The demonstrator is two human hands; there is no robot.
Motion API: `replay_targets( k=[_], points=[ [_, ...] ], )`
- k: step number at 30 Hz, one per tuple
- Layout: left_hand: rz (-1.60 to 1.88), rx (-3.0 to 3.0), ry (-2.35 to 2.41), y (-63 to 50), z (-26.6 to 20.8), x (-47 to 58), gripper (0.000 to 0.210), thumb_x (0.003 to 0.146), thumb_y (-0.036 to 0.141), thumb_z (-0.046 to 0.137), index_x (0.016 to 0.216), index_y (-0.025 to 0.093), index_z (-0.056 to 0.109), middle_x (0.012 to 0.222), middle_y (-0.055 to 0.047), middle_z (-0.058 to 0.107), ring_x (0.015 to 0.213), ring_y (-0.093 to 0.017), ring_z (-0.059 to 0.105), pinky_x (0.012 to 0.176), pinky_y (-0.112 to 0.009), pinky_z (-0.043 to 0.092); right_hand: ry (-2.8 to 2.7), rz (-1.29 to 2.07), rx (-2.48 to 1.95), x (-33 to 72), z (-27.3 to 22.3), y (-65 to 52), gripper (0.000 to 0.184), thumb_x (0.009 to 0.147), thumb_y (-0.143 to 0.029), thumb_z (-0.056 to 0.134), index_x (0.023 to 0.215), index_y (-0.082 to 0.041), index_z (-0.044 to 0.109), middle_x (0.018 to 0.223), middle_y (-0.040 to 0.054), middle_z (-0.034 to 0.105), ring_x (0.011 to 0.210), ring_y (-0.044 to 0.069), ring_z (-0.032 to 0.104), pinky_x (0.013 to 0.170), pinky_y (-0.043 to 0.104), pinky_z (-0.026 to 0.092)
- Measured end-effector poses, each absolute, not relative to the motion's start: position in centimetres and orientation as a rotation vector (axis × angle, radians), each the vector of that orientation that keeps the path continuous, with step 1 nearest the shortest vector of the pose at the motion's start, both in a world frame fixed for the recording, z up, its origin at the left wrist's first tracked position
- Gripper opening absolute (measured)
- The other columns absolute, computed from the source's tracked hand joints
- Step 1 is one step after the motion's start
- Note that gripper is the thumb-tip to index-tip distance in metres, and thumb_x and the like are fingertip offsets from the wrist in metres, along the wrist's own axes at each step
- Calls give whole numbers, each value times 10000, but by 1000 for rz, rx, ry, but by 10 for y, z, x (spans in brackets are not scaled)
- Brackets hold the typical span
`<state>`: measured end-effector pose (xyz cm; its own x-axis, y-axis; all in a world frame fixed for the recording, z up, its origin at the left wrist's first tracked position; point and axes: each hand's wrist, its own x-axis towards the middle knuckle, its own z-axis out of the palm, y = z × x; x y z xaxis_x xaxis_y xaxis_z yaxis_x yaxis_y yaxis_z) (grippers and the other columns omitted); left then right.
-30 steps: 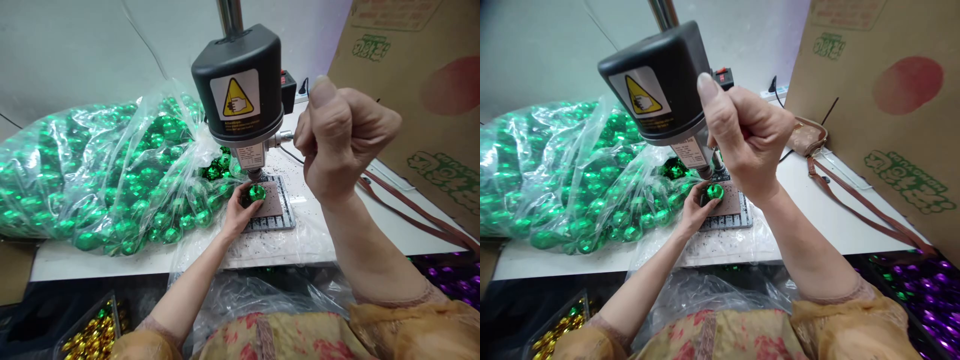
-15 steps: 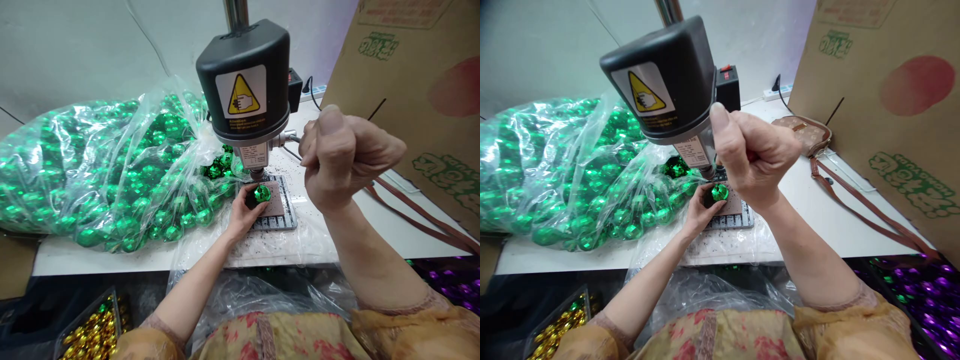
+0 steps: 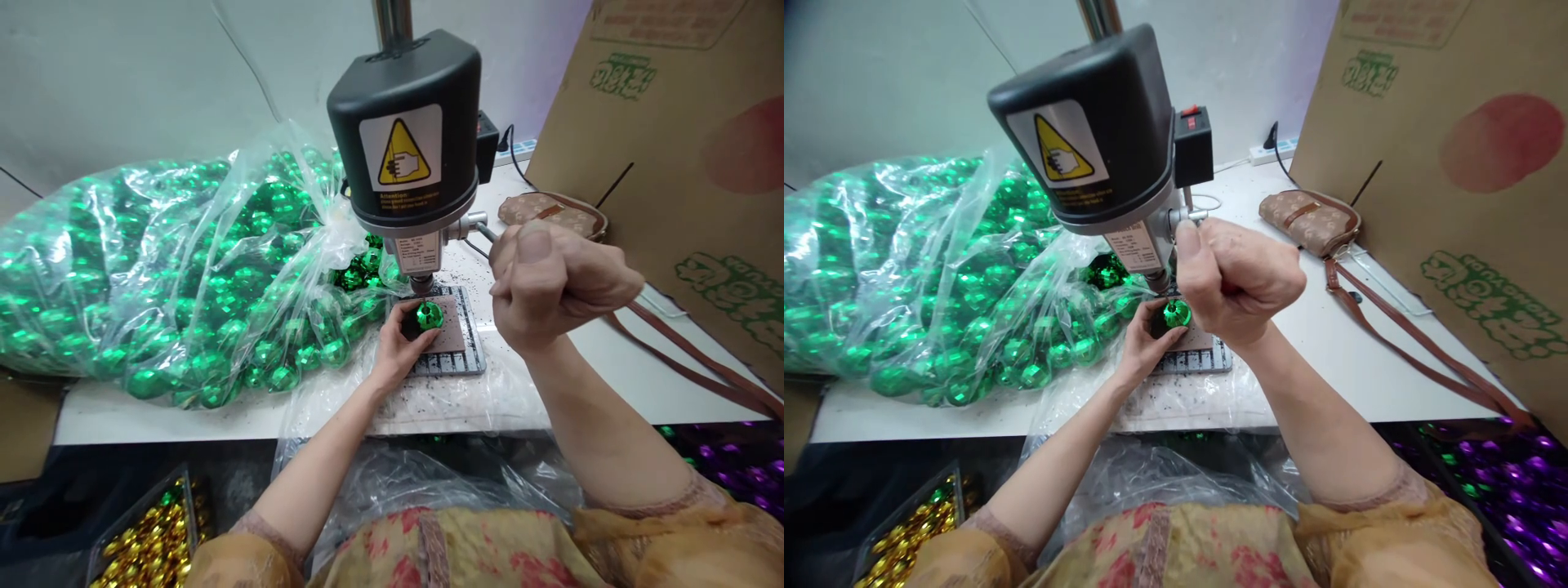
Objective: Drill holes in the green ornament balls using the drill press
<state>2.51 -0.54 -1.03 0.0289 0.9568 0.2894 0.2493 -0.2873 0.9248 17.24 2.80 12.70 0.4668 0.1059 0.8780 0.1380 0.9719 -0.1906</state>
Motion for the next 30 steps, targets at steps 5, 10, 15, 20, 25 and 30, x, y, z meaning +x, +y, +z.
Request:
replay_targets(
  k=[5, 10, 15, 20, 25, 30],
  points=[
    [1306, 1621, 1224, -5, -12, 24, 520, 779, 370, 826, 1216, 204, 597, 1189, -84, 682, 1118, -225, 653, 1010, -387, 523, -1113, -68, -225, 174, 121, 30, 581, 909, -293, 598, 438, -162, 283, 384, -64, 216, 335, 28, 242, 383, 252, 186],
    [1304, 1614, 1222, -4, -12, 24, 523, 778, 380, 824, 1215, 207, 596, 1192, -84, 681, 1120, -227, 653, 1012, -388, 522, -1101, -133, -247, 177, 119, 32, 621, 886, -299, 616, 438, -166, 207, 369, -68, 224, 324, 38, 251, 360, 257, 234],
    [1320, 1622, 1221, -5, -12, 25, 517, 781, 386, 821, 1212, 206, 599, 1189, -85, 684, 1120, -228, 654, 1009, -391, 524, -1170, -148, -139, 181, 108, 35, 530, 837, -180, 620, 455, -182, 252, 370, -87, 251, 301, 36, 257, 339, 247, 249],
    [1323, 1625, 1243, -5, -10, 26, 498, 776, 360, 825, 1195, 208, 604, 1177, -81, 693, 1111, -227, 662, 1000, -391, 528, -1179, -50, -164, 178, 117, 28, 548, 858, -168, 611, 448, -166, 248, 378, -80, 245, 314, 25, 267, 354, 244, 208],
    [1334, 1689, 1403, -10, -5, 25, 464, 758, 342, 834, 1141, 209, 608, 1115, -67, 690, 1049, -222, 670, 923, -368, 545, -1102, 105, -306, 171, 162, 22, 479, 902, -168, 606, 472, -165, 397, 410, -70, 345, 372, 19, 311, 405, 253, 209],
    [1382, 1922, 1441, -58, -3, 33, 419, 769, 387, 821, 1085, 225, 600, 1019, -64, 685, 946, -224, 681, 807, -355, 562, -1118, 208, -268, 172, 177, 26, 444, 875, -85, 596, 467, -159, 439, 409, -71, 363, 376, 3, 295, 428, 247, 209]
  ],
)
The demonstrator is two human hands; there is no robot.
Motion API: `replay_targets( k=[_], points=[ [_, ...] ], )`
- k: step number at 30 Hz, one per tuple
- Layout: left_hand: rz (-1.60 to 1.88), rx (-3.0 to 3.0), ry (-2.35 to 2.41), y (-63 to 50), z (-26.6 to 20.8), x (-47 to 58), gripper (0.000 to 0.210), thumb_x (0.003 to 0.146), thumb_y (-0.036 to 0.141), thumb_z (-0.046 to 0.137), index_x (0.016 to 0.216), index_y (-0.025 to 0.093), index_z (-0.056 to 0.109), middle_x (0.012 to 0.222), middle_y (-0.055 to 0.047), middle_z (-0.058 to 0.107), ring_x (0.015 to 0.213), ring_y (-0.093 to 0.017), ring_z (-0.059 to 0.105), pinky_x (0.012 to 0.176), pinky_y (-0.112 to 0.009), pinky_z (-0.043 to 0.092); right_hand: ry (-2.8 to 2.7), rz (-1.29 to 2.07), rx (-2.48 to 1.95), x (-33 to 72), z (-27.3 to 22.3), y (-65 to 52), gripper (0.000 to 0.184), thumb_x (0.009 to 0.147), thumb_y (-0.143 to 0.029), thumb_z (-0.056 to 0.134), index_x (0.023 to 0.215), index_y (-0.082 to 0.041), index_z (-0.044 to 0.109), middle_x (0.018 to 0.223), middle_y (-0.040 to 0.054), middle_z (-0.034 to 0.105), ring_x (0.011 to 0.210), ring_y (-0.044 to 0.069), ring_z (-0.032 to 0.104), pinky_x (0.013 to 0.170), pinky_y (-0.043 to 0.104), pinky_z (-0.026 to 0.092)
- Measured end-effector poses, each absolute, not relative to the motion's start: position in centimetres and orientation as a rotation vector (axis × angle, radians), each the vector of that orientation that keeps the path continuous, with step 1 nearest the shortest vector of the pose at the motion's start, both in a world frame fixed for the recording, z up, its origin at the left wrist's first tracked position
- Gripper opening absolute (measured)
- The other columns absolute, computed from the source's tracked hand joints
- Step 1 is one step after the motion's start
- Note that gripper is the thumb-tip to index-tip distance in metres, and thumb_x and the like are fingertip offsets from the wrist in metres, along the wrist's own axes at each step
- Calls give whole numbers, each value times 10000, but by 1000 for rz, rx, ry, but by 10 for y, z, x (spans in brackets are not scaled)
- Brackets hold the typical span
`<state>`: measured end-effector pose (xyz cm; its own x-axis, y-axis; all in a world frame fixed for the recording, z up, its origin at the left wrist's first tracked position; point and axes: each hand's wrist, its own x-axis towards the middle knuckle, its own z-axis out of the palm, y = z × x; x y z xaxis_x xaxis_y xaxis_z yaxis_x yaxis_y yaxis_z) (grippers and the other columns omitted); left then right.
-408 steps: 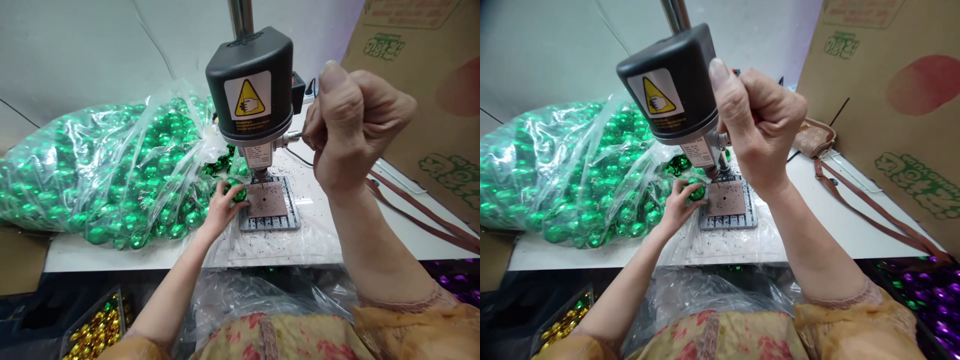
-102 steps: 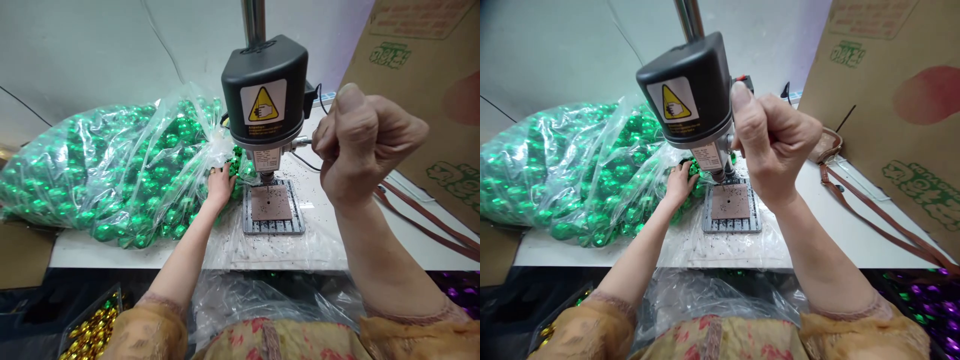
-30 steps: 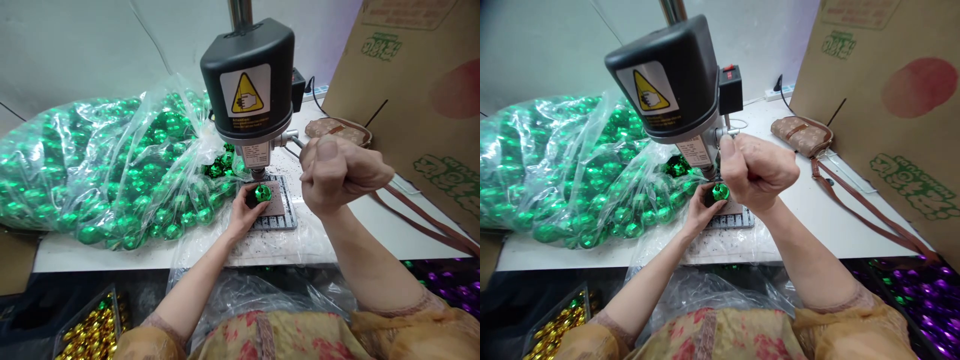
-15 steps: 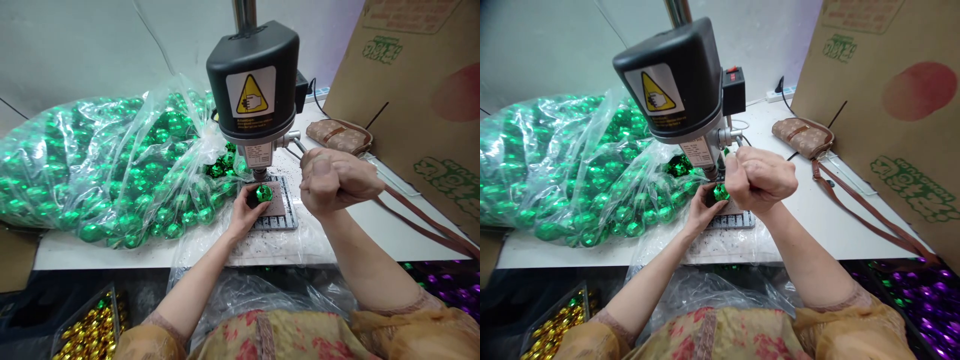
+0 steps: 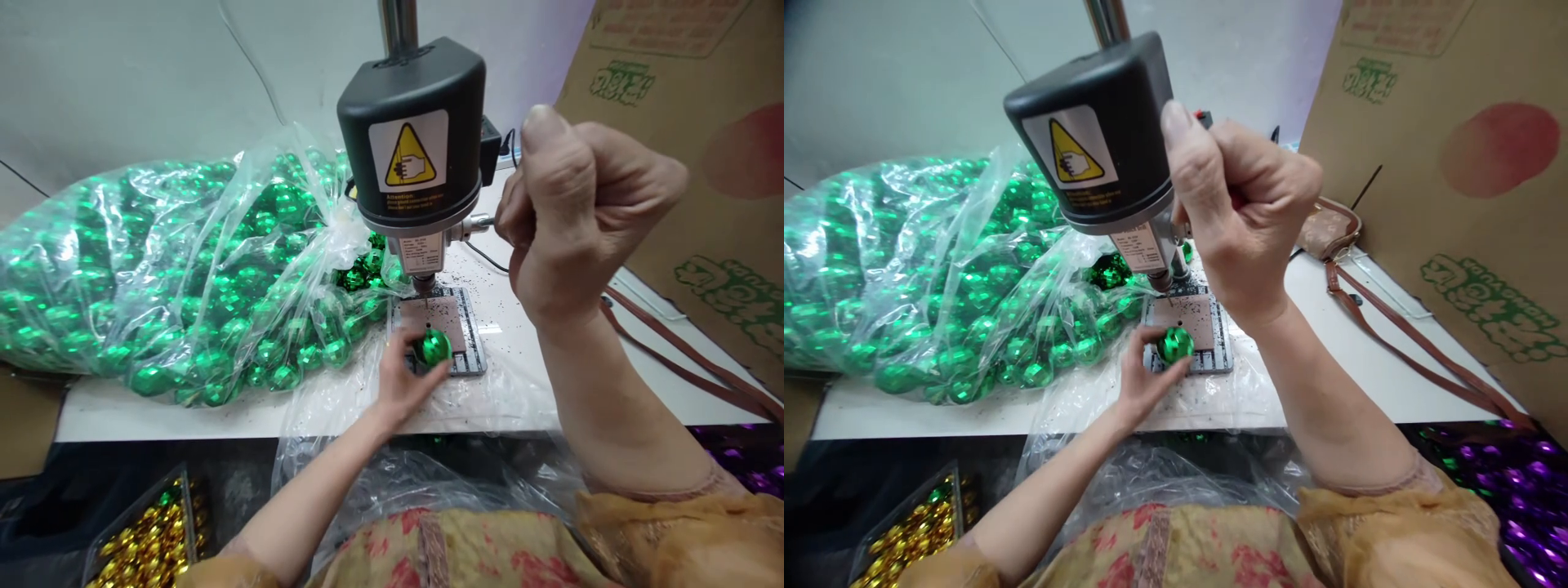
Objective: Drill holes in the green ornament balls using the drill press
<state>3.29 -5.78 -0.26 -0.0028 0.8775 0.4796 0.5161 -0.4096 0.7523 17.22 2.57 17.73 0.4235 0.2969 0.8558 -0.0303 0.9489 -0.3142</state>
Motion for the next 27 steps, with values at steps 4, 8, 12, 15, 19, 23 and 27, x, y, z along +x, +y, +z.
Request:
replay_targets(
  k=[4, 8, 12, 15, 19, 23, 27],
  points=[
    [1149, 2313, 937, -106, -1, 41, 560, 770, 520, 809, 1206, 244, 593, 1094, -121, 700, 999, -268, 691, 828, -397, 572, -1112, 227, -256, 173, 173, 26, 436, 879, -86, 591, 476, -165, 445, 415, -71, 382, 371, 7, 307, 416, 235, 226],
    [1228, 2311, 1064, -88, 11, 22, 373, 919, 460, 662, 1219, 245, 607, 1099, -111, 703, 1029, -262, 678, 868, -396, 552, -1108, 243, -254, 174, 173, 24, 425, 866, -79, 596, 472, -168, 465, 411, -64, 400, 375, 15, 328, 410, 238, 242],
    [1391, 2161, 1594, -1, 28, -19, 173, 991, 249, 486, 1057, 227, 644, 1012, -103, 670, 1019, -275, 632, 947, -436, 501, -1111, 261, -257, 174, 174, 24, 434, 873, -121, 596, 462, -164, 466, 408, -61, 400, 375, 17, 330, 408, 237, 238],
    [1308, 2078, 1828, 65, 31, -38, 203, 903, 223, 601, 1101, 193, 640, 1109, -162, 652, 1114, -362, 594, 1043, -527, 437, -1091, 257, -251, 174, 173, 25, 429, 864, -147, 612, 461, -159, 465, 406, -65, 387, 374, 13, 331, 409, 233, 216],
    [1189, 2086, 1872, 114, 22, -41, 303, 765, 102, 688, 1056, 183, 675, 1064, -166, 660, 1145, -418, 580, 1044, -563, 427, -1094, 254, -244, 173, 173, 25, 426, 863, -142, 615, 464, -158, 464, 412, -65, 391, 377, 10, 339, 403, 226, 225],
    [1189, 2103, 1785, 126, 19, -38, 325, 693, 57, 715, 994, 175, 687, 986, -133, 663, 1112, -394, 597, 1035, -510, 449, -1124, 275, -236, 175, 172, 23, 416, 871, -137, 616, 479, -156, 479, 431, -61, 401, 390, 15, 360, 416, 233, 239],
    [1209, 2025, 1891, 104, 35, -38, 398, 760, 129, 700, 1151, 191, 659, 1073, -116, 611, 1084, -342, 609, 989, -474, 489, -1135, 269, -252, 177, 171, 21, 422, 891, -153, 609, 488, -158, 483, 441, -63, 401, 401, 14, 359, 430, 233, 246]
  ],
)
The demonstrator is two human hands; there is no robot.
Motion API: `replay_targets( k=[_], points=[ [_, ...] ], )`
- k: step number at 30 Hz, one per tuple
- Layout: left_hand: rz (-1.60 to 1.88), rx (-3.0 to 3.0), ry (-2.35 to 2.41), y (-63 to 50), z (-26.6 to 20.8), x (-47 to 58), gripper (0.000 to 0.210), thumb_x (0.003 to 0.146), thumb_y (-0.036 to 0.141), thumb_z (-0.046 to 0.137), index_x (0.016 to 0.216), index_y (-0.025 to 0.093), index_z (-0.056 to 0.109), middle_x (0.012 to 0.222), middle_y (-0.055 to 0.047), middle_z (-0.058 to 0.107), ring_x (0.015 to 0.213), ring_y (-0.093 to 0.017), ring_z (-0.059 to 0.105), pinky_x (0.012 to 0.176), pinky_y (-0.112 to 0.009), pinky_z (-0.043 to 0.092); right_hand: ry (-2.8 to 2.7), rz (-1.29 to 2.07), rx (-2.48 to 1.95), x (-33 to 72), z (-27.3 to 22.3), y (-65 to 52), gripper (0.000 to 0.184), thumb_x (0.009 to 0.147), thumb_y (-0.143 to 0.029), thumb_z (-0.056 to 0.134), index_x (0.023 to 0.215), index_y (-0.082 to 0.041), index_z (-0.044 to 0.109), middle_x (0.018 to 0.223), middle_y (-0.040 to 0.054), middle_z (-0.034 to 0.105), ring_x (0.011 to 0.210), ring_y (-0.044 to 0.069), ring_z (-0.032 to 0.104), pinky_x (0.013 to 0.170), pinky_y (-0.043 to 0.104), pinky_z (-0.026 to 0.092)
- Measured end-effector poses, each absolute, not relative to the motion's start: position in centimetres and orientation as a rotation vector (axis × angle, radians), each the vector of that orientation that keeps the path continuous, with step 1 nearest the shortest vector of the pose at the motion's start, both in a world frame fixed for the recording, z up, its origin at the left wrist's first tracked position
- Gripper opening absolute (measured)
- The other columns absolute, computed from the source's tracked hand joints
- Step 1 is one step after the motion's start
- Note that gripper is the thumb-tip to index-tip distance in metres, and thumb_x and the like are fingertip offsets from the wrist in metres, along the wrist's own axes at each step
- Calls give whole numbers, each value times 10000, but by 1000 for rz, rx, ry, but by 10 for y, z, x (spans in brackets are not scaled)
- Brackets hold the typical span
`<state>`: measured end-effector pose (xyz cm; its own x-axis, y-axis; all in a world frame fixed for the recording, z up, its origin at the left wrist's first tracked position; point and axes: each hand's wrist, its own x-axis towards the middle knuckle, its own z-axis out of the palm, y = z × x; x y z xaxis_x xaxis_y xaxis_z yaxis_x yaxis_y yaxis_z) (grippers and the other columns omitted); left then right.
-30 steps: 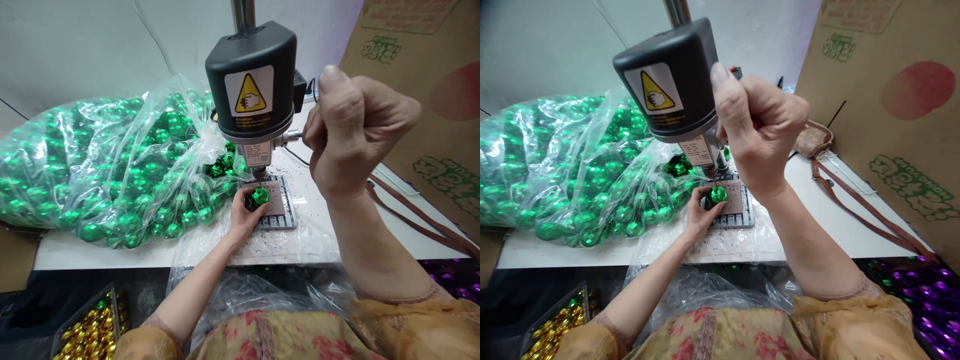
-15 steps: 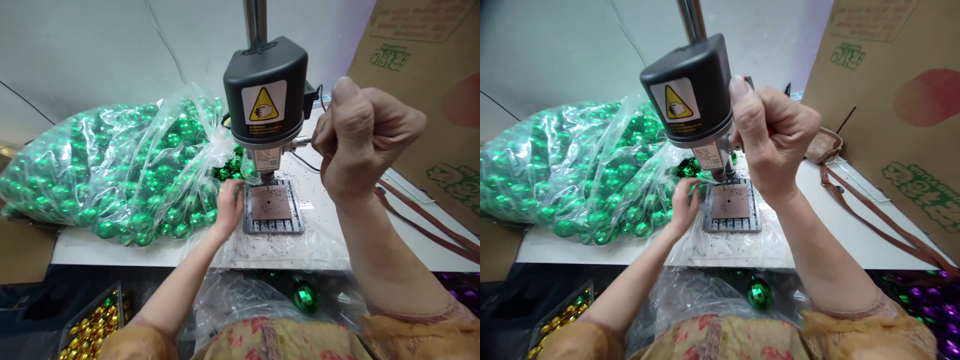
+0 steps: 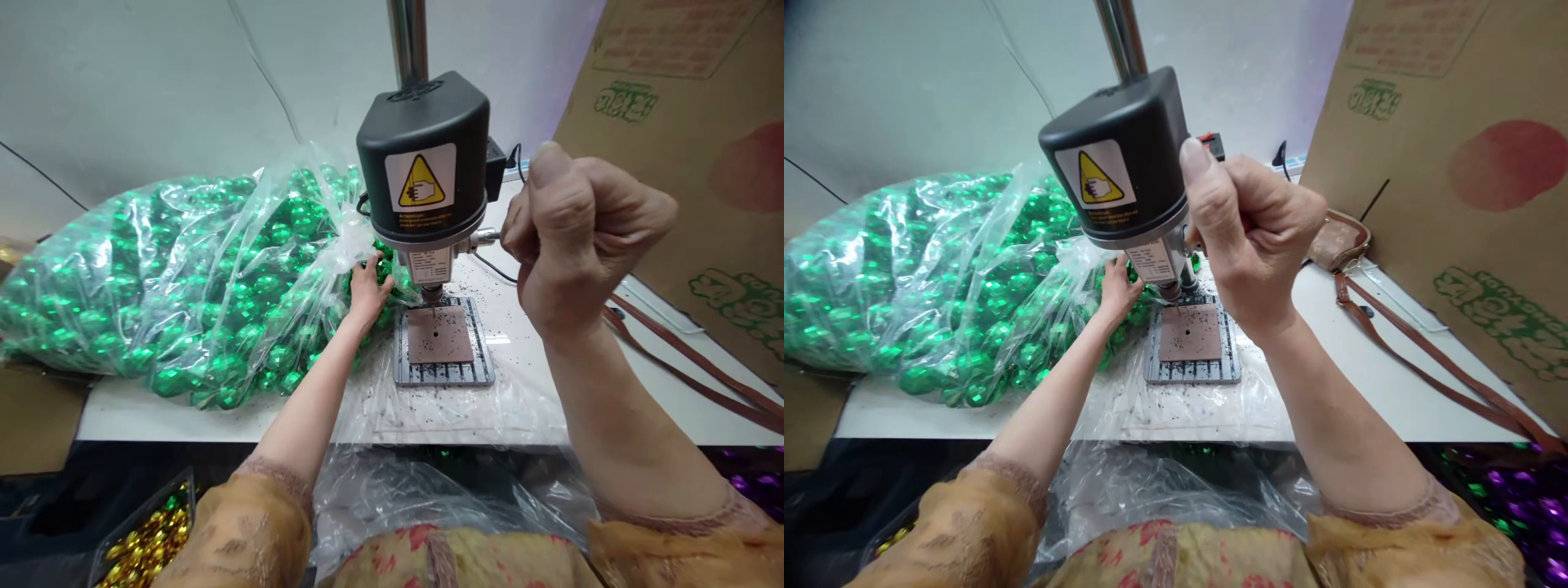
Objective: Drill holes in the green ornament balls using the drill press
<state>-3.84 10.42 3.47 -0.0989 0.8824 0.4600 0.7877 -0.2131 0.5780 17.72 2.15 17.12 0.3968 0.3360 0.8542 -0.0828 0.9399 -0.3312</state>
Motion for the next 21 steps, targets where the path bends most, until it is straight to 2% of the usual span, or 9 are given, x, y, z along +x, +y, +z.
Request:
replay_targets(
  k=[3, 6, 9, 11, 14, 16, 21],
  points=[
    [1327, 1929, 1810, 66, 48, -35, 391, 801, 167, 683, 1183, 242, 652, 1115, -84, 558, 1043, -255, 618, 961, -399, 514, -1139, 278, -304, 177, 172, 20, 445, 908, -226, 625, 492, -171, 477, 447, -64, 395, 412, 20, 361, 447, 242, 265],
    [1430, 1675, 1482, 22, 49, -27, 478, 758, 233, 768, 1193, 250, 571, 1055, -34, 576, 893, -159, 631, 836, -298, 541, -1158, 275, -328, 177, 172, 18, 470, 907, -300, 648, 489, -182, 467, 450, -62, 381, 409, 31, 351, 437, 260, 266],
    [1350, 1428, 1193, -11, 37, -13, 569, 721, 334, 836, 1146, 257, 466, 973, -1, 627, 819, -140, 640, 740, -262, 530, -1150, 270, -322, 177, 172, 18, 478, 900, -322, 661, 487, -189, 459, 441, -65, 356, 401, 37, 341, 440, 270, 261],
    [1285, 1380, 1194, -20, 25, -4, 581, 692, 381, 873, 1071, 250, 453, 912, 12, 641, 803, -137, 635, 725, -249, 509, -1144, 269, -328, 177, 172, 18, 483, 896, -346, 664, 487, -194, 457, 435, -66, 356, 399, 39, 335, 449, 274, 265],
    [1307, 1375, 1232, -17, 11, 3, 584, 675, 438, 893, 1011, 235, 461, 939, 2, 643, 853, -137, 633, 766, -250, 496, -1155, 261, -371, 178, 172, 18, 501, 888, -410, 668, 489, -201, 449, 433, -65, 368, 400, 44, 335, 444, 283, 271],
    [1355, 1370, 1176, -10, 5, 3, 566, 733, 510, 840, 1079, 236, 485, 1044, -25, 637, 937, -150, 636, 828, -271, 503, -1166, 263, -395, 178, 172, 18, 513, 887, -433, 665, 486, -203, 442, 426, -65, 357, 398, 46, 340, 435, 284, 279],
    [1326, 1465, 1171, 2, -5, -1, 606, 868, 580, 686, 1334, 255, 476, 1118, -51, 625, 1035, -175, 623, 931, -309, 482, -1169, 280, -308, 179, 172, 18, 454, 912, -257, 635, 495, -182, 472, 435, -71, 367, 398, 25, 351, 426, 245, 281]
  ],
)
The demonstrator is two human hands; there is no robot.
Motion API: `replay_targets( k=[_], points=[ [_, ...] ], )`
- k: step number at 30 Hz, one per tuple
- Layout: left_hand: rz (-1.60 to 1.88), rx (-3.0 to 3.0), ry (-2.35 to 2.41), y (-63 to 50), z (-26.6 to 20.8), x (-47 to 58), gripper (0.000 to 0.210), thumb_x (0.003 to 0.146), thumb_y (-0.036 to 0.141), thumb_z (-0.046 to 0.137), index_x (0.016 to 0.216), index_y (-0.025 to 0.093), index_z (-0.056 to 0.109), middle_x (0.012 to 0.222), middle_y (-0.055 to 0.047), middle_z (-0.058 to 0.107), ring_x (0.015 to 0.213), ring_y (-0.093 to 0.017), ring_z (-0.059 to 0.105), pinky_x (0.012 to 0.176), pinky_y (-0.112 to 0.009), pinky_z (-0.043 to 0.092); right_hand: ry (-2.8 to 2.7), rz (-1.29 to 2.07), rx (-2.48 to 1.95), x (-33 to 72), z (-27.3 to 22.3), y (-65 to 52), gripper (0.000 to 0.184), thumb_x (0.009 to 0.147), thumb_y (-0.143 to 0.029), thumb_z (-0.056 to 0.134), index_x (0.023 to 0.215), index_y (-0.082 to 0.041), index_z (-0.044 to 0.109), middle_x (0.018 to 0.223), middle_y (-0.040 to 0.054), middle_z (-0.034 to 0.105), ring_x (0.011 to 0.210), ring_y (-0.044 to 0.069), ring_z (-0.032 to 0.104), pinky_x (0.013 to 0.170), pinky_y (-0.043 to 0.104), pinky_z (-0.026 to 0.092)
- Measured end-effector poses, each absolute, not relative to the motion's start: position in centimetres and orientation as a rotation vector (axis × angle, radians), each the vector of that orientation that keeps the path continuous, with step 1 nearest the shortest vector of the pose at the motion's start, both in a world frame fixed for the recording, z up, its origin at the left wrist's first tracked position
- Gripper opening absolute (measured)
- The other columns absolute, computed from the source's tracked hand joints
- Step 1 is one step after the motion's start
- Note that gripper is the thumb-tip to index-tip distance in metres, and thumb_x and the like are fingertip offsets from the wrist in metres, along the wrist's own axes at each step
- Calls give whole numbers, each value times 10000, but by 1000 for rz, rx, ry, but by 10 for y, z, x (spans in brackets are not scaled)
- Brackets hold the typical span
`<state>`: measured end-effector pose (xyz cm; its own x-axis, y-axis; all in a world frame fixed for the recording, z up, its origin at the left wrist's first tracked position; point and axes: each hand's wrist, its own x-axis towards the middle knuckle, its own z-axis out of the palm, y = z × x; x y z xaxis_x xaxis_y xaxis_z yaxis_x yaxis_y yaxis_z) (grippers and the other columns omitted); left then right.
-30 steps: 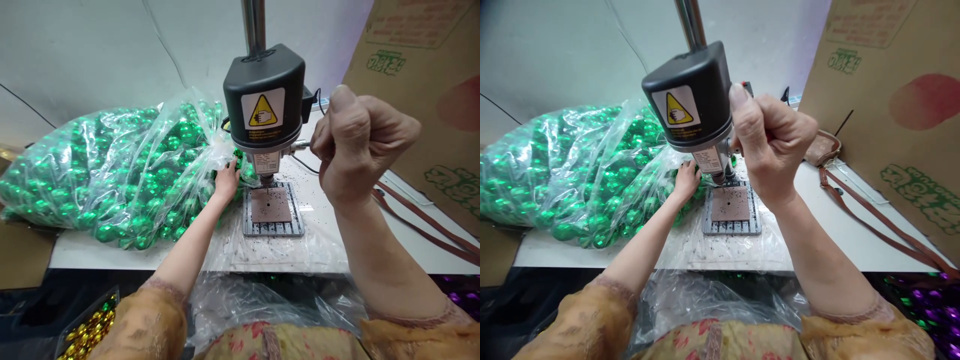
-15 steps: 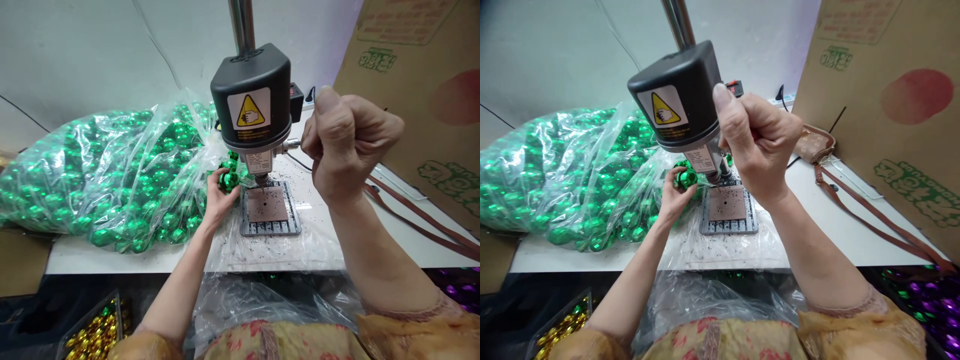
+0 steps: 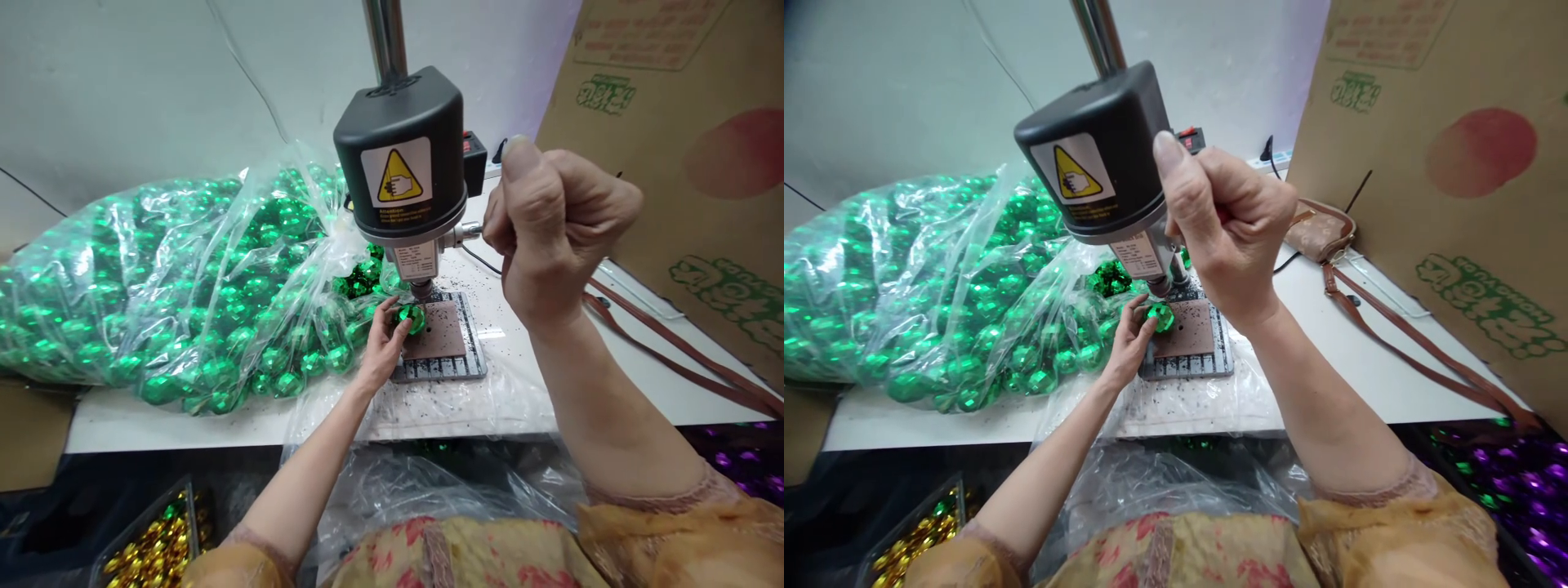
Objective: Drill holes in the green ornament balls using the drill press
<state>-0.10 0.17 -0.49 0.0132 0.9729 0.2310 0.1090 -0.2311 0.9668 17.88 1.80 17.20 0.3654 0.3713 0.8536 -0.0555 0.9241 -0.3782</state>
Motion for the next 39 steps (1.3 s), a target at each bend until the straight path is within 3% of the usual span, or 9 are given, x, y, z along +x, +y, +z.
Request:
replay_targets(
  k=[8, 17, 22, 27, 30, 34, 39],
  points=[
    [1356, 1516, 1179, 7, -16, 8, 527, 889, 525, 683, 1293, 236, 508, 1200, -84, 657, 1100, -202, 637, 969, -342, 496, -1162, 265, -284, 178, 171, 19, 432, 907, -207, 633, 506, -174, 477, 450, -72, 393, 400, 12, 346, 429, 237, 271],
    [1224, 1662, 1388, 3, -8, 13, 493, 767, 382, 822, 1180, 209, 617, 1122, -70, 695, 1031, -222, 663, 927, -374, 531, -1196, 232, -418, 179, 172, 15, 515, 910, -441, 629, 504, -185, 440, 461, -61, 395, 408, 21, 357, 434, 237, 317],
    [1241, 1834, 1473, 0, -3, 22, 422, 737, 313, 844, 1112, 220, 673, 1093, -62, 690, 1045, -230, 637, 921, -376, 522, -1178, 239, -347, 177, 172, 19, 490, 919, -336, 634, 505, -188, 419, 452, -67, 347, 406, 29, 337, 434, 255, 294],
    [1277, 1751, 1444, 2, -9, 27, 474, 744, 315, 844, 1181, 237, 675, 1139, -73, 688, 1079, -243, 634, 966, -402, 512, -1169, 239, -308, 177, 169, 17, 443, 922, -219, 609, 516, -190, 434, 458, -65, 369, 411, 37, 343, 440, 275, 274],
    [1300, 1655, 1362, 3, -15, 26, 515, 730, 328, 859, 1196, 233, 660, 1147, -85, 687, 1098, -253, 636, 983, -410, 509, -1174, 229, -356, 177, 162, 13, 469, 909, -270, 619, 495, -200, 410, 444, -53, 389, 399, 62, 349, 426, 313, 264],
    [1298, 1587, 1324, 2, -18, 25, 526, 722, 336, 865, 1188, 227, 645, 1129, -85, 686, 1077, -248, 643, 965, -401, 519, -1161, 167, -364, 176, 151, 13, 506, 910, -369, 610, 490, -201, 383, 424, -45, 309, 387, 71, 307, 429, 333, 211],
    [1260, 1598, 1374, 2, -18, 25, 522, 732, 315, 856, 1196, 221, 637, 1144, -90, 679, 1081, -249, 640, 965, -403, 514, -1126, 103, -391, 174, 143, 16, 548, 919, -379, 597, 468, -197, 345, 420, -42, 306, 390, 70, 312, 460, 329, 281]
  ],
)
